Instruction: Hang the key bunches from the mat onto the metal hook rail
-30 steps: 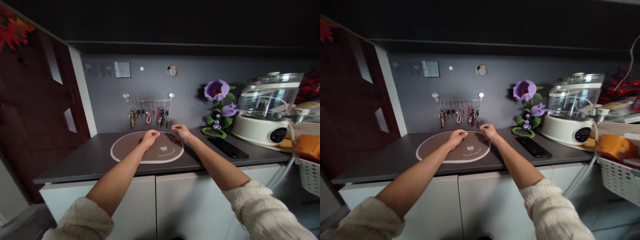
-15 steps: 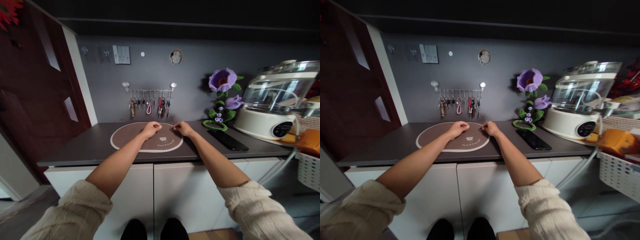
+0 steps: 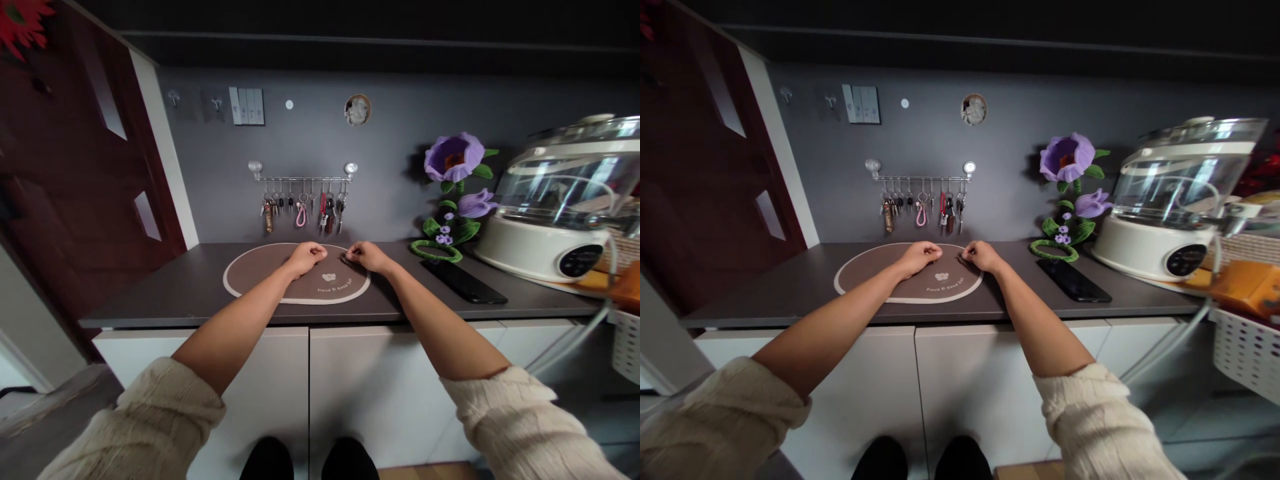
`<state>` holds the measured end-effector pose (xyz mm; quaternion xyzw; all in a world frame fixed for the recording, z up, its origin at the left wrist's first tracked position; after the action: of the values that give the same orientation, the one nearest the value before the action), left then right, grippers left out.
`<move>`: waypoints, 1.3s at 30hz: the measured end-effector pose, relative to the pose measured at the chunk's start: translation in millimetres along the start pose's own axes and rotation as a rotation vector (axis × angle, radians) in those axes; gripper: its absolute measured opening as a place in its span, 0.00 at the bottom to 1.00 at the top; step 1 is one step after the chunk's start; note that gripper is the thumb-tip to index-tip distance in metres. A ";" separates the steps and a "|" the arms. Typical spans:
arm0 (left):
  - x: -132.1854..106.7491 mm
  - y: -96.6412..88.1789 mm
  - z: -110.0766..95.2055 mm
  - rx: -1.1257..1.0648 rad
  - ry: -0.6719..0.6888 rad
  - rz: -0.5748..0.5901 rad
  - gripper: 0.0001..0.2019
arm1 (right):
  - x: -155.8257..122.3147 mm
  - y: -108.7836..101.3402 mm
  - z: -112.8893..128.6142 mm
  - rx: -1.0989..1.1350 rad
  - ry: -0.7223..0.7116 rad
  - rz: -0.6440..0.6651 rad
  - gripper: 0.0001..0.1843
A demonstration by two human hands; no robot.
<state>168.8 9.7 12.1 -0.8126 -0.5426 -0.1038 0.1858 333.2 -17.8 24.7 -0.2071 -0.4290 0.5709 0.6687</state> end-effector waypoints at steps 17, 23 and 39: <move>0.2 1.6 -2.0 -0.028 0.052 0.011 0.08 | -0.6 -1.4 13.5 0.321 -0.109 -0.060 0.09; 0.8 1.6 -1.3 -0.045 0.050 -0.004 0.08 | -2.6 -5.8 19.3 0.411 -0.098 -0.089 0.10; 5.6 3.3 8.0 -0.108 0.024 0.002 0.10 | 26.6 -24.5 22.8 0.744 -0.013 -0.106 0.13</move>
<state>173.8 16.6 6.2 -0.8207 -0.5332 -0.1424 0.1481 328.5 -4.1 64.9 0.0762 -0.2064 0.6537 0.7241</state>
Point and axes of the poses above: each hand's wrist, its own x-axis towards the middle knuckle, its own y-axis out of the palm, z = x × y, the point moved 7 cm from there along x, towards the middle knuckle, and after that the axes turned 8 degrees about -x, right-handed, at the moved point
